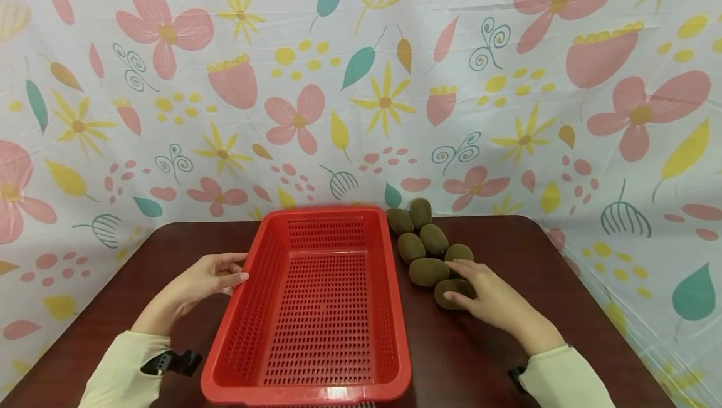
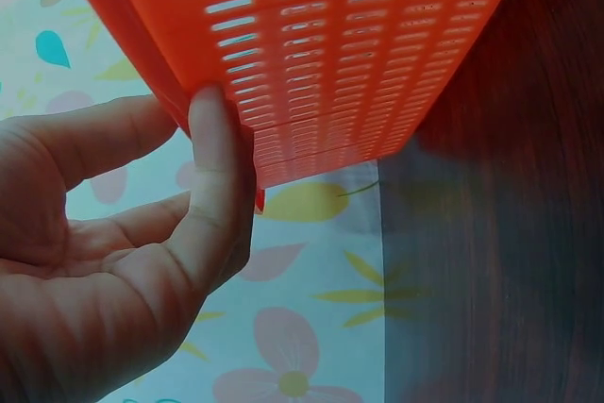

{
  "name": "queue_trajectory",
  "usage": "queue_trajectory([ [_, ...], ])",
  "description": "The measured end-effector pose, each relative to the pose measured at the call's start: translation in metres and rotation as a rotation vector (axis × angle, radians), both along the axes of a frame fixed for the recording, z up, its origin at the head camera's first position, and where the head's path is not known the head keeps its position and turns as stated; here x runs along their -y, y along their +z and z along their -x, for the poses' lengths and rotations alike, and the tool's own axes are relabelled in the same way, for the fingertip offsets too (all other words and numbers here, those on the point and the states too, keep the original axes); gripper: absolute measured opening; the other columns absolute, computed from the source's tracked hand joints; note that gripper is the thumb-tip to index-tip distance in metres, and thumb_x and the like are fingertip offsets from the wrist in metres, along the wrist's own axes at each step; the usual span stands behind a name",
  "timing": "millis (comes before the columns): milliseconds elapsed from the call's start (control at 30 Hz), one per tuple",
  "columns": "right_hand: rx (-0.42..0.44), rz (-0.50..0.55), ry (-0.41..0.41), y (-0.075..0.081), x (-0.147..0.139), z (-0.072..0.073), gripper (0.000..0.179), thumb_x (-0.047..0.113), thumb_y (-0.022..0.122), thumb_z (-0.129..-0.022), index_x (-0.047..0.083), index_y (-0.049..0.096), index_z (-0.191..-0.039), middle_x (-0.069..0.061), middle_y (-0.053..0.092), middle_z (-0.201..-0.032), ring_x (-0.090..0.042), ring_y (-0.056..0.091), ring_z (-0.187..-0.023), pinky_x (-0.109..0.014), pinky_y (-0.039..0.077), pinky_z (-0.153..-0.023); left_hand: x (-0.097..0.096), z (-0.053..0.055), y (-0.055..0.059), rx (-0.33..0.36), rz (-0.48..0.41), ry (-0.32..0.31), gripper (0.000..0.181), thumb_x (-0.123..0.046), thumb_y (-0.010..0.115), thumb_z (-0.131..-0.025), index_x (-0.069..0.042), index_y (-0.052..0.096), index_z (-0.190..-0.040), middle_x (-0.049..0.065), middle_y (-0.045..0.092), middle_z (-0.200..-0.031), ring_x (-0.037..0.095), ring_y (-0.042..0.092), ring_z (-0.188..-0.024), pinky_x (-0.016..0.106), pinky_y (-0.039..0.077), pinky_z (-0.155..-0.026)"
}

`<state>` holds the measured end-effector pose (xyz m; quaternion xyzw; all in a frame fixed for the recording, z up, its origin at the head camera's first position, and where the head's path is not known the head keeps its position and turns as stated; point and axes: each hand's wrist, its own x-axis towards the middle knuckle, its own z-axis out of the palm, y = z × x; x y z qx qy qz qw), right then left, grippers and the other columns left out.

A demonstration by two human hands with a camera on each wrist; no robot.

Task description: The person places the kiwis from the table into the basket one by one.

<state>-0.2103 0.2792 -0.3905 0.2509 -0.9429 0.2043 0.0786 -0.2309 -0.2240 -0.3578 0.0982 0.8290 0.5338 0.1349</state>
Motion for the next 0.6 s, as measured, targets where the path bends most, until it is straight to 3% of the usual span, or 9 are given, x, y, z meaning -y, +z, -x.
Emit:
queue_trajectory([
  [300,-0.003,-0.053,0.048,-0.008,-0.001,0.003,0.056,0.015,0.082,-0.075,-0.004,0.060,-0.124,-0.021,0.060,-0.122,-0.043,0.055,-0.113,-0.057,0.047,-0.089,0.002,0.002,-0.004,-0.006,0.001,0.004,0.060,-0.013,0.061,-0.095,0.009,0.034,-0.143,0.015,0.060,-0.096,0.025,0.066,-0.078,0.042,0.057,-0.076],
  [600,-0.025,-0.079,0.056,-0.014,-0.001,0.005,0.052,0.012,0.084,-0.071,-0.002,0.064,-0.118,-0.017,0.063,-0.116,-0.039,0.058,-0.108,-0.053,0.049,-0.086,0.001,0.002,-0.005,-0.019,0.005,0.015,0.059,-0.012,0.061,-0.095,0.008,0.036,-0.143,0.014,0.060,-0.094,0.025,0.066,-0.077,0.040,0.057,-0.074],
])
